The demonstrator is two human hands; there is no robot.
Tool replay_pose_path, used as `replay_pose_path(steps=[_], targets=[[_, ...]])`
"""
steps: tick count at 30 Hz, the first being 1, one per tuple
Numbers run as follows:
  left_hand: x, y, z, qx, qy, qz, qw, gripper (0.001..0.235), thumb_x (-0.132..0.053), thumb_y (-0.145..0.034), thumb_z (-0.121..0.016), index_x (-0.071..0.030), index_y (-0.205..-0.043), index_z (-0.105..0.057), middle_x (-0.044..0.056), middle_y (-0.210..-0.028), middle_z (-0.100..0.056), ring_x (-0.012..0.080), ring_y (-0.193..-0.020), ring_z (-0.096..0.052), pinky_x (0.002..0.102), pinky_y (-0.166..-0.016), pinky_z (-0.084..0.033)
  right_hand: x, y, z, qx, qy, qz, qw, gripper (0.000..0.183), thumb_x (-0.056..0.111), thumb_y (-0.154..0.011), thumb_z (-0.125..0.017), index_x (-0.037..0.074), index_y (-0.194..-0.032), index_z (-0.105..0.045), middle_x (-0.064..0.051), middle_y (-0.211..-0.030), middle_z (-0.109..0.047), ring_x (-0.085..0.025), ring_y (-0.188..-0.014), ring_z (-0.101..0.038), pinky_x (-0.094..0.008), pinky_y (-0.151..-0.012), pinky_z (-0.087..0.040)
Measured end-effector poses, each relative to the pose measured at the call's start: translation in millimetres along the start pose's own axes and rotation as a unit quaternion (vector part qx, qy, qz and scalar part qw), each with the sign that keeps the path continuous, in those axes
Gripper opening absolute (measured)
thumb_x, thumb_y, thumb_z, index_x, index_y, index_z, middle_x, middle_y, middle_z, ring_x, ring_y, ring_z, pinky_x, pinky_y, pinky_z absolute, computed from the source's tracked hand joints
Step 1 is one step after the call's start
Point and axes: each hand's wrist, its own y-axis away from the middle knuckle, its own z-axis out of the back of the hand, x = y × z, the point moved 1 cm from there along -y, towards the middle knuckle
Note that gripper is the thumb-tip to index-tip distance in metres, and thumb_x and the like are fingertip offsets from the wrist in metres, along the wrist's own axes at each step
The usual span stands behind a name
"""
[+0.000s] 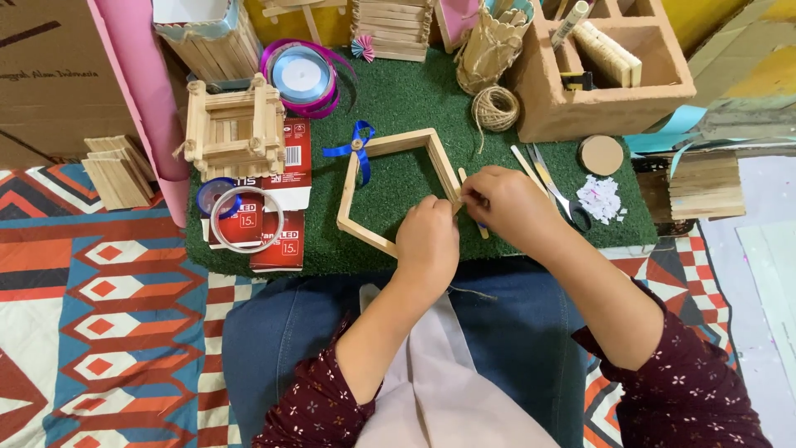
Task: Decorating a pentagonal wooden frame made of popsicle sticks by tying and attaching blue ribbon bows.
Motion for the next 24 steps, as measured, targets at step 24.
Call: replay_pose_path(steps=[24], targets=[[2, 3, -8, -0.025, 0.015, 0.003, 1.000, 0.012, -0.009, -0.094, -0.065, 0.002, -0.090, -0.067, 0.011, -0.085, -0.060, 0.0294, -0.080, -0.068, 0.032, -0.059, -0.060, 6, -2, -19, 0.037, 0.152, -0.005, 0.988, 0.010, 0.004, -0.080, -0.073, 0.008, -0.087, -0.067, -0.007, -0.076, -0.064, -0.026, -0.063, -0.069, -0.034, -0.050, -0.055]])
